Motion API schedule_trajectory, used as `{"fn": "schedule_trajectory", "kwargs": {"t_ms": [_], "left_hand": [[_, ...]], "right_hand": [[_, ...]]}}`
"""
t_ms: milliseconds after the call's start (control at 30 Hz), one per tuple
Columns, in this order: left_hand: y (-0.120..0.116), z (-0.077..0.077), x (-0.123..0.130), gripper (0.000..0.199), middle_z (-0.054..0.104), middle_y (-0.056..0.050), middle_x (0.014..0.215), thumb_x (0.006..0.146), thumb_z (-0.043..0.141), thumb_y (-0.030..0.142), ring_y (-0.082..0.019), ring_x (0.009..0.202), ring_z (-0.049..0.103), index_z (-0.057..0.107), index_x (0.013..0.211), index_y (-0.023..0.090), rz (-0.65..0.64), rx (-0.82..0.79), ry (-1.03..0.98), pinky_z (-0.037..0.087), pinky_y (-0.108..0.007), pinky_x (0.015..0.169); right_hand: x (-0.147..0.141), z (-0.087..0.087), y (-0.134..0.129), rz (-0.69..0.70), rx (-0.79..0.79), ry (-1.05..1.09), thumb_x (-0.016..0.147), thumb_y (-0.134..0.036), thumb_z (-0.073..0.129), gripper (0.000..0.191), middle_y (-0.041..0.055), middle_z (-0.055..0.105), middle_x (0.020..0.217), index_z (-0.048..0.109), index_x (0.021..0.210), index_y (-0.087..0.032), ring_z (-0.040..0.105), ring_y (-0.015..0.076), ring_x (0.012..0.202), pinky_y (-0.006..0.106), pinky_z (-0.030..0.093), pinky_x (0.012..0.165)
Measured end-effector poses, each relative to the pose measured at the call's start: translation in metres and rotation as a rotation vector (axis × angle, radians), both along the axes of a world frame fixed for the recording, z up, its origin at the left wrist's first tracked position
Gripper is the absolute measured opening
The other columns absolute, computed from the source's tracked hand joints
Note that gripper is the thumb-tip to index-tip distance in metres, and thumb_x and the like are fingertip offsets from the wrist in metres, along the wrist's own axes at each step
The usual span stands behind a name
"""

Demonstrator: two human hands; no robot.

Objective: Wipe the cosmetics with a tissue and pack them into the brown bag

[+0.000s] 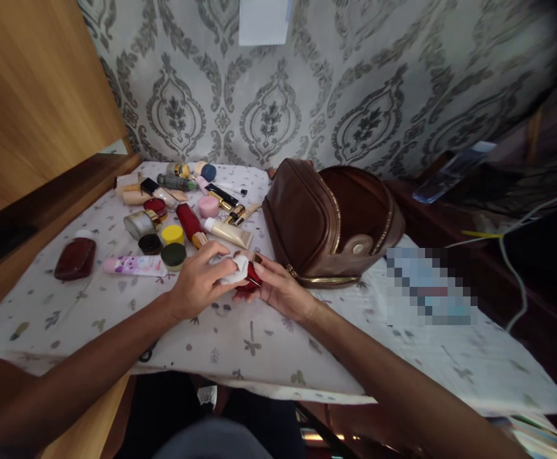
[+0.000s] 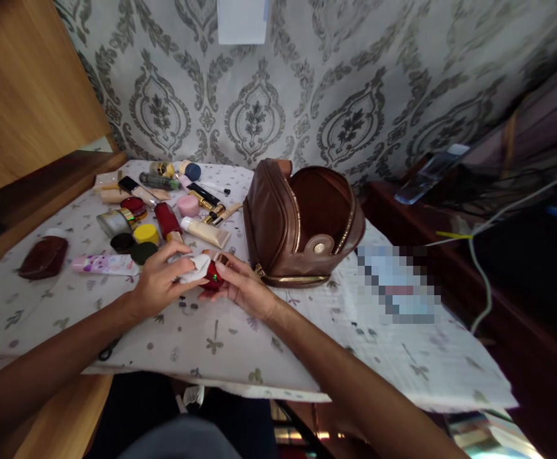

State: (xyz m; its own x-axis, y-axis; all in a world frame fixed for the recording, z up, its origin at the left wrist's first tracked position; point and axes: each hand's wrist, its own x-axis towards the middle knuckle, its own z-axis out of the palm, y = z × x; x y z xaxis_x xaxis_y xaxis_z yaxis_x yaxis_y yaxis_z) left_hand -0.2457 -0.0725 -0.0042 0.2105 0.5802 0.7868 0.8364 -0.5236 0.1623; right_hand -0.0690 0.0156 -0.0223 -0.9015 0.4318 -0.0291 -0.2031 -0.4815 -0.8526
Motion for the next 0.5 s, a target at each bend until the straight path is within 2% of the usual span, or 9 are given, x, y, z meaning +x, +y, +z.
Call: {"fn": "schedule_trajectory", "kwargs": {"t_ms": [167,367,500], "left_hand": [[-0.0013,0.0002,-0.0015,0.024,0.054,-0.004,0.087,0.095,0.06,0.036,-0.014,0.074,0.052,0.056,0.08,0.019,-0.013,0.004,-0.088,0.045,-0.025,0.064],[-0.0025,0.0027,-0.0024,0.029,0.044,0.0,0.077,0.103,0.039,0.025,-0.013,0.068,0.047,0.047,0.076,0.02,-0.014,-0.157,-0.175,0.043,-0.025,0.065],[-0.0043,0.0031,-0.0003,0.026,0.047,-0.001,0.077,0.104,0.033,0.028,-0.015,0.069,0.049,0.049,0.084,0.02,-0.006,-0.222,-0.139,0.043,-0.027,0.067]], "right_hand": [[0.0013,0.0031,-0.002,0.006,-0.051,0.027,0.076,-0.044,0.082,0.046,0.0028,0.075,0.092,0.061,0.108,-0.018,0.075,0.0162,0.074,0.023,0.059,0.066],[0.0052,0.0096,-0.0064,0.055,-0.042,0.029,0.076,-0.042,0.082,0.056,0.0043,0.075,0.103,0.054,0.12,-0.023,0.075,0.017,0.079,0.027,0.058,0.072],[0.0051,0.0095,-0.008,0.063,-0.066,0.029,0.075,-0.041,0.083,0.051,0.0041,0.075,0.1,0.058,0.116,-0.022,0.074,0.0174,0.08,0.03,0.058,0.077]]}}
